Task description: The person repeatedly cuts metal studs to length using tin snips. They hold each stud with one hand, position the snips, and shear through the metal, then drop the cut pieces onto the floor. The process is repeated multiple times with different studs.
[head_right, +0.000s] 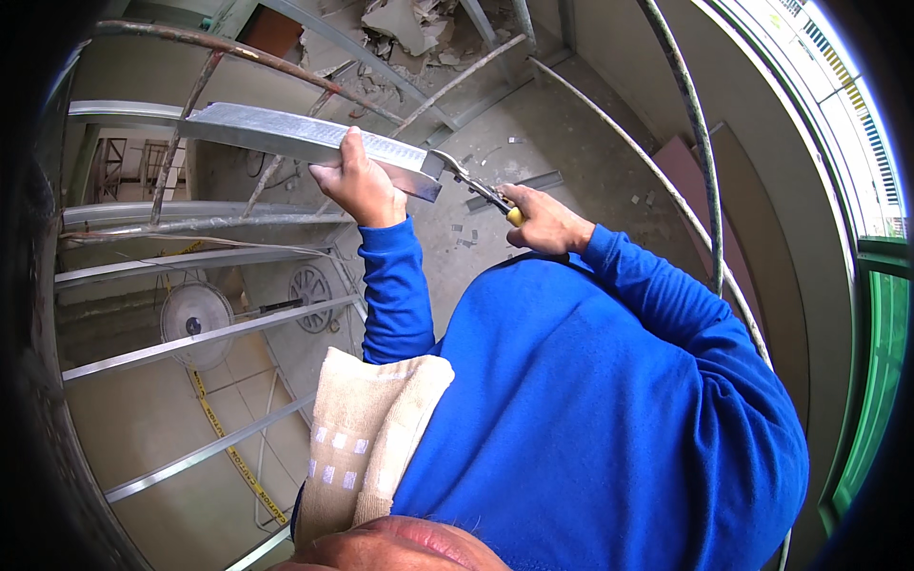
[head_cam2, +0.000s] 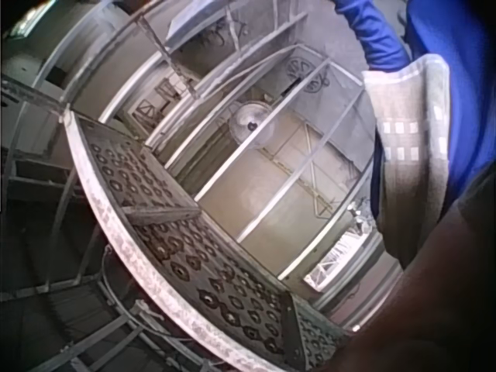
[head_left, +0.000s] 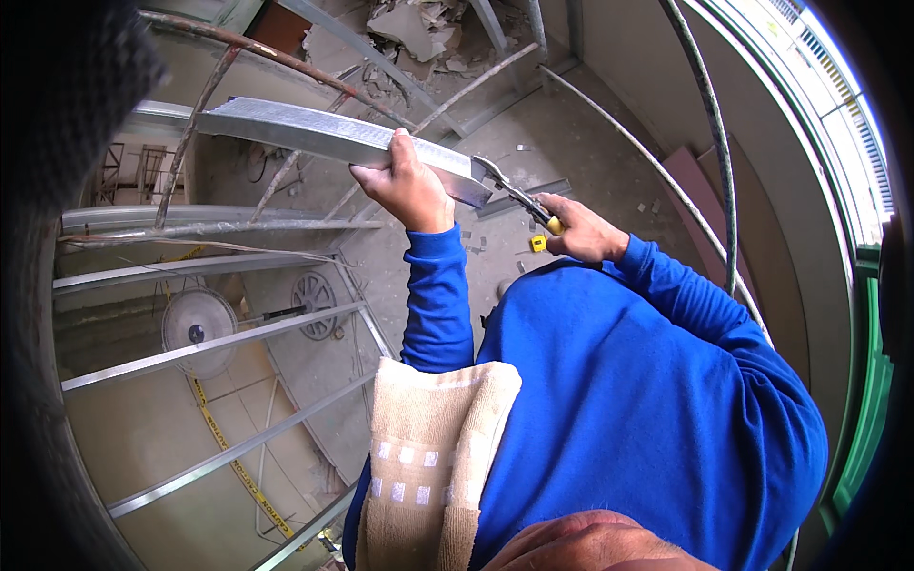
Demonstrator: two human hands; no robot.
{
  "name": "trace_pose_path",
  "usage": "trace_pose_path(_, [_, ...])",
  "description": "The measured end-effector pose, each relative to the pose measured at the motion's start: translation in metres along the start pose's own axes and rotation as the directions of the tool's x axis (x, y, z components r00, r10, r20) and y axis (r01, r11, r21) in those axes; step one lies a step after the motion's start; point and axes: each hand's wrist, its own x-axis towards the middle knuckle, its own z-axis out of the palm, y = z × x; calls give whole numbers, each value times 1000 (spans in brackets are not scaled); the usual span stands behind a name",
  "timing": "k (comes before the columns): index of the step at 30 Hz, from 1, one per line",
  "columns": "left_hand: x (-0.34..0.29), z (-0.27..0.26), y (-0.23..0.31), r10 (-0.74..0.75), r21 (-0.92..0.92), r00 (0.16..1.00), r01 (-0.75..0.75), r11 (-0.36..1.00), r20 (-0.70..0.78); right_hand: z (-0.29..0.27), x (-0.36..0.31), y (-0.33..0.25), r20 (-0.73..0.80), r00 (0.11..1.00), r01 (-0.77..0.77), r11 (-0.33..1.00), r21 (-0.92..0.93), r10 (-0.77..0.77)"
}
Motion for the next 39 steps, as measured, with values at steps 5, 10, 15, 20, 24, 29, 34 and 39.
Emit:
trace_pose_path(5, [1, 0, -2, -13, 18, 1000, 13, 1000, -13, -1, 0, 3, 16, 999, -39, 998, -50, 40])
trace_pose_path(10, [6, -2, -11, -14, -1, 999, 14, 1000, -32, -1, -3, 1, 0, 999, -43, 999, -31, 43])
trace_pose_path(15, [12, -5, -19, -110, 10, 992, 111, 994, -61, -3, -3, 1, 2, 999, -42, 997, -60, 43])
trace_pose_path(20, [19, -5, -27, -232, -26, 962, 231, 973, -142, 1, 3, 12, -49, 999, -24, 993, -112, 18])
trace_pose_path(24, [28, -11, -37, -388, -191, 912, 360, 913, -134, 6, 12, 25, -125, 992, -28, 998, -64, 20])
trace_pose_path(29, [39, -34, -42, -495, -316, 867, 487, 815, 60, -8, 19, 40, -4, 993, -115, 965, 236, 119])
trace_pose_path(34, [36, -61, -47, -402, -531, 764, 642, 553, 505, -27, 35, 30, 58, 991, -134, 814, 565, 122])
trace_pose_path(39, [25, -62, -61, -245, -548, 626, 773, 320, 740, -43, 71, -19, 11, 999, -32, 795, 606, 32])
